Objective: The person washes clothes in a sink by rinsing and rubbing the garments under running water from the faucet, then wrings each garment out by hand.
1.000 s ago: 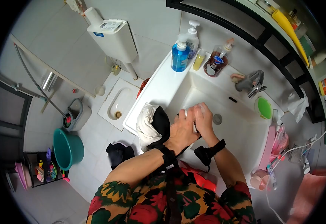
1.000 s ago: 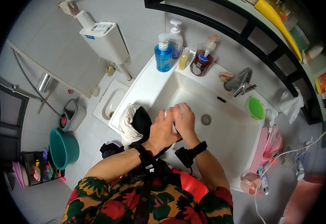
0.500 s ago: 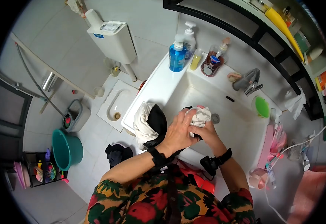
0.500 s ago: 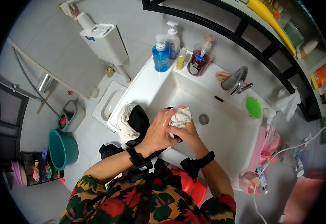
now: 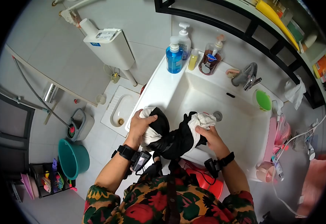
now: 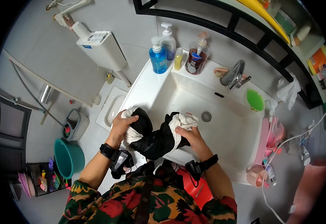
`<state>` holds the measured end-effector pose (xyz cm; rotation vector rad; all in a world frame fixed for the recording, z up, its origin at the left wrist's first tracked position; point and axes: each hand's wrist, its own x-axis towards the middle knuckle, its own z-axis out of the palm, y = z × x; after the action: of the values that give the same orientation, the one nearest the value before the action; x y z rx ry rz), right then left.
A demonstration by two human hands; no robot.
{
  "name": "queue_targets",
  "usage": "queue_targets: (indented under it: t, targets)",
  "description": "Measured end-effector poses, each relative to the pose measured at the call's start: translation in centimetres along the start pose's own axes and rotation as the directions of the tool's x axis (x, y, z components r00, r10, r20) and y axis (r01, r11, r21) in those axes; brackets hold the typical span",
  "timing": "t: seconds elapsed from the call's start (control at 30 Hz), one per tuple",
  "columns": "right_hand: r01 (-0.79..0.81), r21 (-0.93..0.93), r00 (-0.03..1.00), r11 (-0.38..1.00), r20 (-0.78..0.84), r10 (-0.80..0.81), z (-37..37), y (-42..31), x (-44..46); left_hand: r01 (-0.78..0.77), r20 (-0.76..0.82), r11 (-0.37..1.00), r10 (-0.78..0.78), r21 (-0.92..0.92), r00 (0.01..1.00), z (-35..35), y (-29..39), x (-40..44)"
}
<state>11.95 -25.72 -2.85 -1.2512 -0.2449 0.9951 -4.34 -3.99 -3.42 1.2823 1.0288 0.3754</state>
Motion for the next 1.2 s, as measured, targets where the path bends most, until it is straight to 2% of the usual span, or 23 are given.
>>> queue_targets:
  t: [0.03,0.1,0.13,0.17,0.23,0.3,0.37,0.4,0.47,0.5,0.53,0.57,0.63,0.7,0.73,0.77,0.83,0.9,0.97,1.03,1.1,1.17,1.2]
  targets:
    - [0.001,0.003,1.000,1.000,0.030,-0.001,0.0,0.0,-0.1,0.000,0.001,1.000,0.000,-0.003,1.000,0.0,0.3,-0.2]
    - [0.004,0.007,0.998,1.000,0.055,-0.004,0.3,0.0,-0.4,0.162,0.065,0.933,-0.149,-0.322,0.987,-0.1,1.4,-1.2]
    - [0.024,-0.045,1.000,0.999,0.021,-0.023,0.4,0.0,-0.6,0.212,0.115,0.883,-0.179,-0.420,0.977,-0.2,2.1,-1.9]
    - [0.043,-0.098,0.999,0.994,-0.014,-0.044,0.5,-0.1,-0.8,0.214,0.126,0.882,-0.177,-0.419,0.976,-0.6,1.7,-1.5]
    - [0.068,-0.097,0.997,0.993,-0.028,-0.071,0.5,-0.2,-0.7,0.360,0.217,0.790,-0.289,-0.495,0.932,-1.4,1.7,-1.1]
    - [0.094,-0.095,0.995,0.991,-0.035,-0.097,0.7,-0.2,-0.4,0.332,0.180,0.789,-0.278,-0.517,0.943,-2.1,2.7,-1.6]
    - [0.120,0.121,0.976,0.985,-0.196,-0.095,1.0,-0.3,-0.1,0.209,0.155,0.792,-0.146,-0.573,0.977,-2.0,5.8,-3.2]
    - [0.115,0.204,0.973,0.972,-0.221,-0.069,1.9,-1.1,-0.1,0.207,0.159,0.792,-0.141,-0.574,0.977,-1.6,7.7,-4.7]
    - [0.153,0.223,0.959,0.963,-0.269,-0.090,3.0,-1.3,1.4,-0.183,0.011,0.836,0.220,-0.517,0.975,-0.7,11.0,-7.3]
    - [0.186,0.245,0.943,0.952,-0.316,-0.102,3.1,-1.4,2.4,-0.329,0.003,0.863,0.358,-0.383,0.934,-0.7,11.1,-8.0]
    - [0.192,0.251,0.955,0.949,-0.269,-0.122,3.2,-1.6,3.5,-0.541,0.057,0.829,0.553,-0.141,0.832,-0.7,11.2,-9.0]
    - [0.225,0.175,0.950,0.958,-0.256,-0.177,3.5,-1.8,4.5,-0.717,0.159,0.691,0.700,0.092,0.696,-0.7,11.1,-9.9]
    - [0.261,0.195,0.944,0.946,-0.256,-0.207,4.9,-3.2,6.1,-0.924,0.382,0.345,0.841,0.167,0.383,-0.1,10.0,-10.1]
    - [0.277,0.213,0.945,0.937,-0.234,-0.227,5.7,-4.7,7.0,-0.972,0.616,0.181,0.752,0.149,0.234,-0.2,8.8,-10.1]
    - [0.292,0.223,0.945,0.930,-0.214,-0.246,6.1,-5.1,7.4,-0.984,0.647,0.154,0.743,0.088,0.174,0.0,7.9,-10.1]
    - [0.287,0.225,0.947,0.931,-0.211,-0.241,6.3,-5.3,7.8,-0.993,0.747,0.046,0.655,0.111,0.114,-0.2,7.0,-9.9]
    - [0.362,0.123,0.921,0.924,-0.202,-0.334,6.5,-5.4,8.1,-0.982,0.809,-0.145,0.588,0.125,0.016,0.3,5.5,-9.6]
    - [0.364,0.102,0.920,0.926,-0.193,-0.340,6.1,-4.5,8.4,-0.966,0.846,-0.240,0.530,0.096,-0.048,0.4,3.6,-8.0]
    - [0.394,0.033,0.892,0.919,-0.253,-0.373,5.8,-3.7,8.6,-0.943,0.840,-0.300,0.540,0.141,-0.046,0.0,2.3,-6.2]
    - [0.419,-0.002,0.871,0.908,-0.283,-0.402,5.3,-2.8,8.9,-0.954,0.829,-0.243,0.559,0.175,0.010,-0.7,1.7,-5.2]
    - [0.363,0.040,0.876,0.931,-0.355,-0.326,4.8,-1.9,8.9,-0.963,0.825,-0.214,0.565,0.162,0.013,-0.9,1.8,-5.3]
    - [0.348,0.032,0.899,0.937,-0.296,-0.323,3.7,-1.2,8.8,-0.964,0.843,-0.067,0.502,0.259,0.191,-0.6,2.8,-6.8]
    - [0.344,-0.005,0.910,0.939,-0.247,-0.334,3.5,-1.2,8.7,-0.951,0.816,0.131,0.489,0.281,0.309,-0.4,3.6,-7.8]
